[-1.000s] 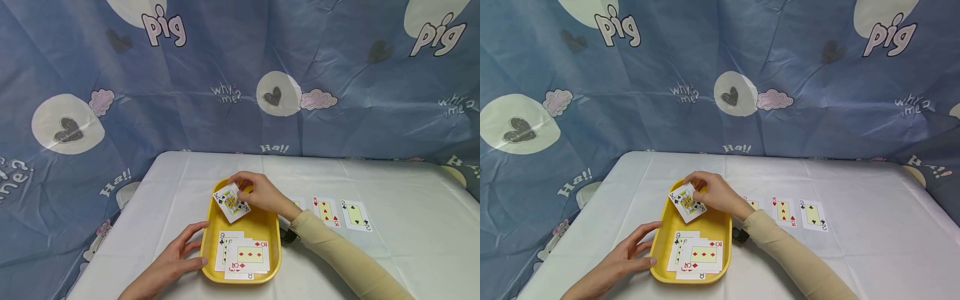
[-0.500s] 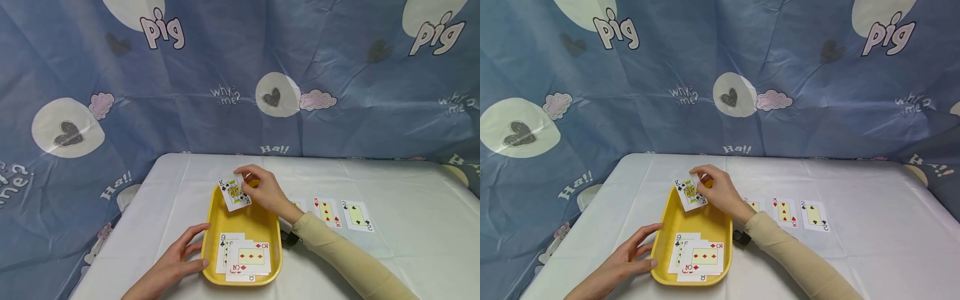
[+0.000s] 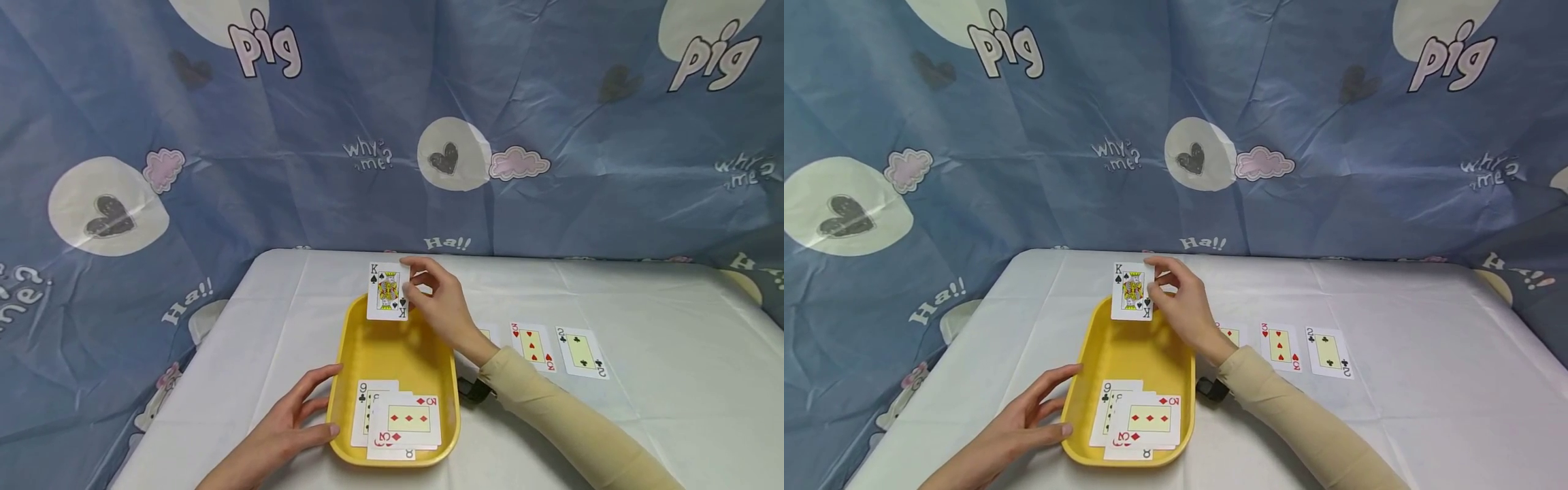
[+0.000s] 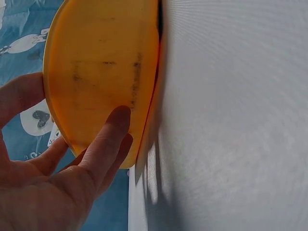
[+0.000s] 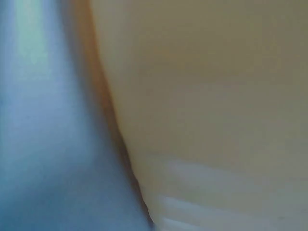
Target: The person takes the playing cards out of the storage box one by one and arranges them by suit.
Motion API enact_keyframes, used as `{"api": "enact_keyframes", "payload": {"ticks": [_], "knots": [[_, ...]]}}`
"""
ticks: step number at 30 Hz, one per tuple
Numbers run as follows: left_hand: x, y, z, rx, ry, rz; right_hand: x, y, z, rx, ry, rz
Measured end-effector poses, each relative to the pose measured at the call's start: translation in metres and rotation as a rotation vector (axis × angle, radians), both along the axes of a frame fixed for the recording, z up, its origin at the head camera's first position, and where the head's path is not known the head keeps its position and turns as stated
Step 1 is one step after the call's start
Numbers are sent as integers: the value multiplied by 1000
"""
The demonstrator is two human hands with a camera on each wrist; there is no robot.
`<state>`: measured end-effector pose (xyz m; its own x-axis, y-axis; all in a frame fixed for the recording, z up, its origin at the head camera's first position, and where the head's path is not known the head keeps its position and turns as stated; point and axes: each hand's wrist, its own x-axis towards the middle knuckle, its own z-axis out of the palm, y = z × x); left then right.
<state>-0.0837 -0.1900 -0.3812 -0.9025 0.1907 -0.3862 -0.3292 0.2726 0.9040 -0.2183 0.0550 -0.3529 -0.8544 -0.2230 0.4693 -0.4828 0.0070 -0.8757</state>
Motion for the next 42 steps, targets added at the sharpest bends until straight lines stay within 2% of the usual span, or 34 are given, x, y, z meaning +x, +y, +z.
{"api": "enact_keyframes", "payload": {"ticks": [7, 15, 22, 29, 42], "knots": [[1, -1, -1, 25, 13, -19, 2, 10, 0, -50, -71, 58], [1, -1, 1, 19, 18, -4, 11, 26, 5, -7, -120, 62], [1, -1, 1, 20, 16, -6, 17, 45, 5, 74, -81, 15], [0, -2, 1, 29, 21, -15, 6, 74, -12, 86, -43, -27], [0, -4, -1, 28, 42, -35, 18, 126, -8, 73, -20, -153]]}}
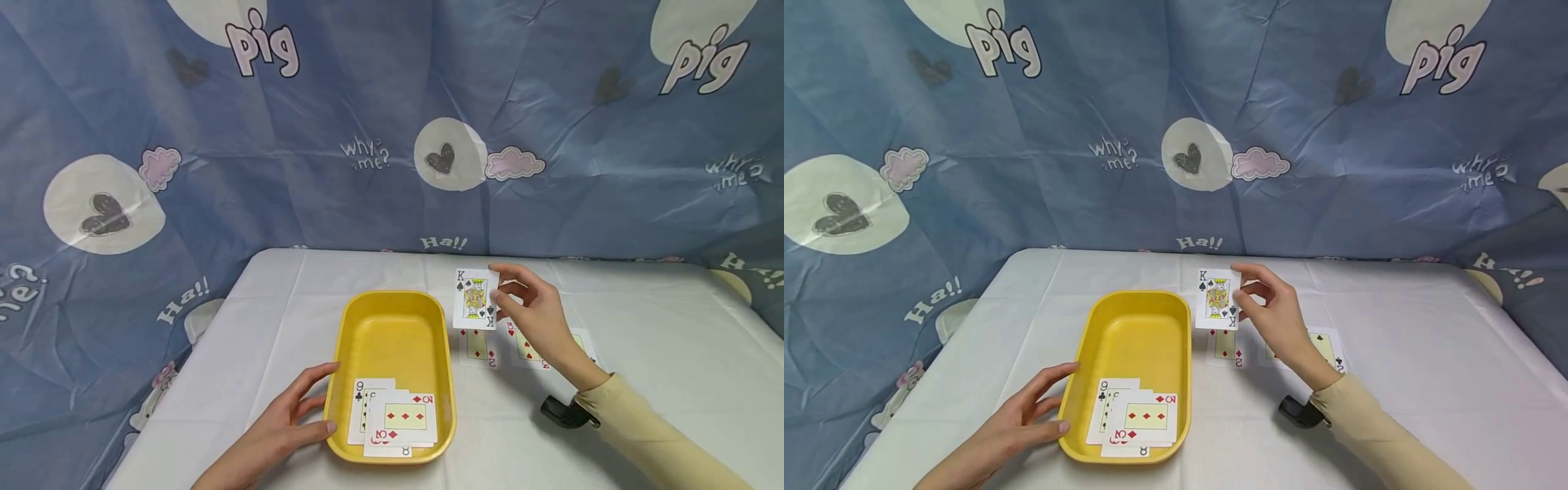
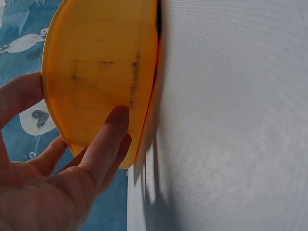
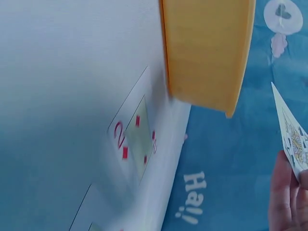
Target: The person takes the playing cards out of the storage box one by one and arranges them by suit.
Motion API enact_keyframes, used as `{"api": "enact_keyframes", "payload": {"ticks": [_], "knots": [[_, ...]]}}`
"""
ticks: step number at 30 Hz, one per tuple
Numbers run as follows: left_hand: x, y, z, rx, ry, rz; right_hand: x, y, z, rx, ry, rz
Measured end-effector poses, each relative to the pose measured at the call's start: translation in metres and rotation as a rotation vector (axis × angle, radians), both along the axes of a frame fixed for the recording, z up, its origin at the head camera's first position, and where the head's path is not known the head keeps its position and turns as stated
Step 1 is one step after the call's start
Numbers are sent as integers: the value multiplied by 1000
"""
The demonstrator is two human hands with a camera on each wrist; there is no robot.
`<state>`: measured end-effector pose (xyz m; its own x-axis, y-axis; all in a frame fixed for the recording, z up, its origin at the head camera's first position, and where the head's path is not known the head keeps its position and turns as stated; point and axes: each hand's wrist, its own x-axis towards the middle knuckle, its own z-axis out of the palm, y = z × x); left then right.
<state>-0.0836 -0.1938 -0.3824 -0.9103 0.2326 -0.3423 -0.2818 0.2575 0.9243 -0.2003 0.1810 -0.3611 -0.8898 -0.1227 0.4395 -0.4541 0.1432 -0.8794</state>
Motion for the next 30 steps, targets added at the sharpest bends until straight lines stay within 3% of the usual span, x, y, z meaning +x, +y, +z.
{"api": "enact_keyframes", "payload": {"ticks": [16, 23, 30], "knots": [[-1, 0, 1, 0, -29, 9, 13, 52, 5, -5, 16, -75], [0, -1, 1, 8, -18, -2, 18, 70, 3, -42, -3, -114], [-1, -1, 1, 11, -19, -3, 23, 85, 0, -137, -8, -100]]}}
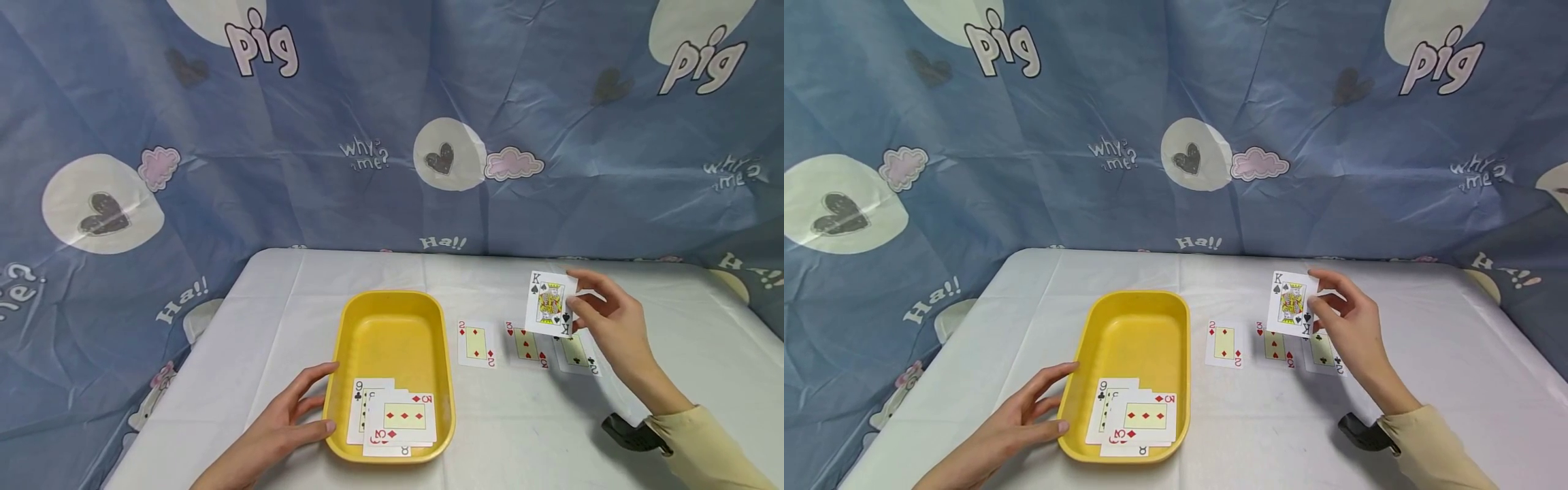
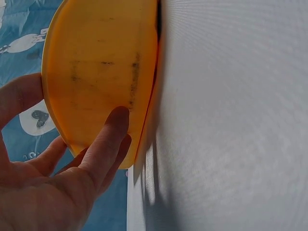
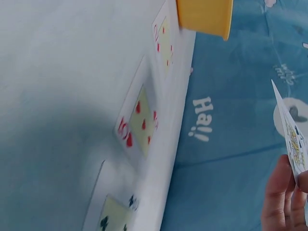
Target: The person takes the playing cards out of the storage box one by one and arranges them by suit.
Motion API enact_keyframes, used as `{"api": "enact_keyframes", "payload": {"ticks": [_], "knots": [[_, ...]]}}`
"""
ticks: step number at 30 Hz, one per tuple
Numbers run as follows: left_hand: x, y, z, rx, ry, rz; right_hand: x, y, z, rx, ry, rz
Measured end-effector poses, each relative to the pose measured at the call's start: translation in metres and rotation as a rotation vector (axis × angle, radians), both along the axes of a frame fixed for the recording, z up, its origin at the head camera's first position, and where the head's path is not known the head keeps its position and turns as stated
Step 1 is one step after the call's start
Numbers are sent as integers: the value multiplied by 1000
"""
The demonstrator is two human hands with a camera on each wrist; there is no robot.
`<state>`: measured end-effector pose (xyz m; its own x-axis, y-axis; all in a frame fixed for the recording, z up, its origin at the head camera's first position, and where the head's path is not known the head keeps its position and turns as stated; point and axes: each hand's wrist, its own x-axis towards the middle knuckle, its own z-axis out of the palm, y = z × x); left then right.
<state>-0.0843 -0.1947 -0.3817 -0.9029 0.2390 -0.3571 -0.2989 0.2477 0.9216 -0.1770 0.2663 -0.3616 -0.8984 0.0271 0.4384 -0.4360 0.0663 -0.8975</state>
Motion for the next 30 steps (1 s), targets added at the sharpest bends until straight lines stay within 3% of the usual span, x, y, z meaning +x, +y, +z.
{"api": "enact_keyframes", "payload": {"ticks": [13, 24, 30], "knots": [[-1, 2, 1, -2, -12, 13, 8, 35, -3, 29, -53, -53], [1, -1, -1, 58, 14, -41, 13, 60, -10, -22, -103, -43], [0, 0, -1, 45, 0, -24, 17, 76, -10, 82, -169, -32]]}}
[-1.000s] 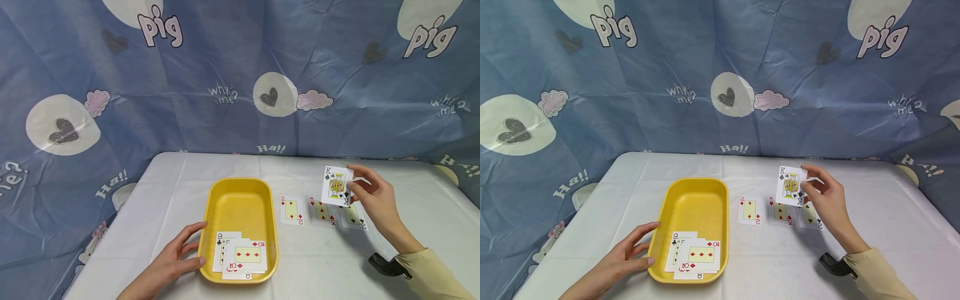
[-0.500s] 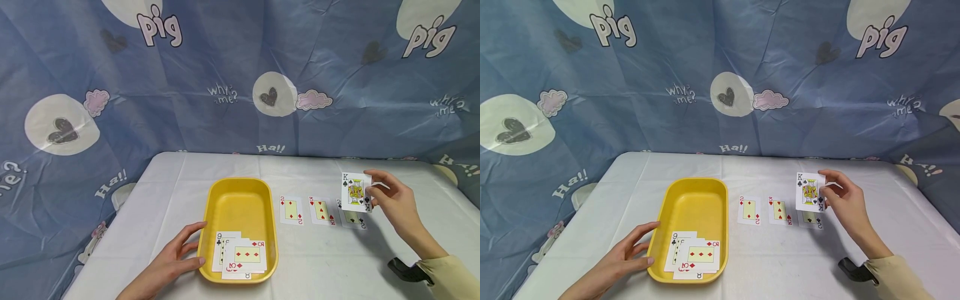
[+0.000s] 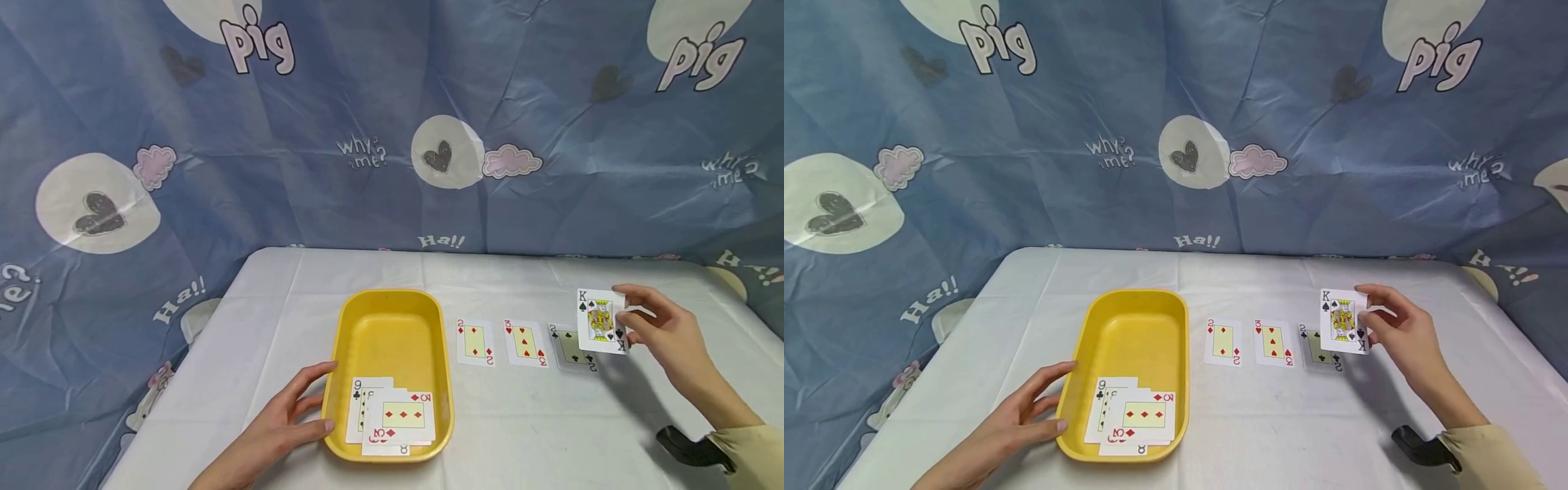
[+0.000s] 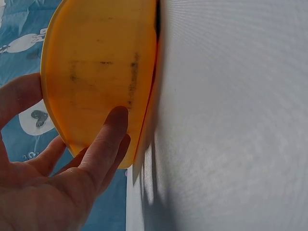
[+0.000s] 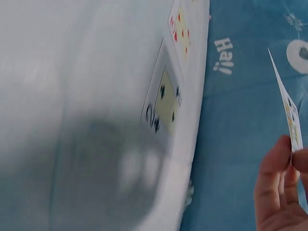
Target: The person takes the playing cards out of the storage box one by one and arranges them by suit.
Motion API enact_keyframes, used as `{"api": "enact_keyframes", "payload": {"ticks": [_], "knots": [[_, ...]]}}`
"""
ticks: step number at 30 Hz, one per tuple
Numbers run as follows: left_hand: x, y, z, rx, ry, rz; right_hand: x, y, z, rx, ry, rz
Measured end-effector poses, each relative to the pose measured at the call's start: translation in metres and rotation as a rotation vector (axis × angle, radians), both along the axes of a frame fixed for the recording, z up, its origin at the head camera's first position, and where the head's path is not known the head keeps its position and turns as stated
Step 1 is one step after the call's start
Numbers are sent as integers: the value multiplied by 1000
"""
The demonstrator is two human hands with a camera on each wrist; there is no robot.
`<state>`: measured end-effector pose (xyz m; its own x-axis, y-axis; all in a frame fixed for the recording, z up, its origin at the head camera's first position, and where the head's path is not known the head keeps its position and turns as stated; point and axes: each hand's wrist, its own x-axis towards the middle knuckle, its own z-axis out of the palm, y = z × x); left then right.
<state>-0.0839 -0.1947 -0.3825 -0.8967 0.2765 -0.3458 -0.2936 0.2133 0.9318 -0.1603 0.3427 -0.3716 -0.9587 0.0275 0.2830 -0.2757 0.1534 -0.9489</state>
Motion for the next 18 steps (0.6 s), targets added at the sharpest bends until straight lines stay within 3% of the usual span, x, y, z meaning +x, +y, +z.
{"api": "enact_keyframes", "payload": {"ticks": [10, 18], "knots": [[0, 0, 0, 6, -5, 9, 1, 31, -10, 330, -56, -37], [-1, 1, -1, -2, -11, 16, 2, 48, -20, 478, -66, -24]]}}
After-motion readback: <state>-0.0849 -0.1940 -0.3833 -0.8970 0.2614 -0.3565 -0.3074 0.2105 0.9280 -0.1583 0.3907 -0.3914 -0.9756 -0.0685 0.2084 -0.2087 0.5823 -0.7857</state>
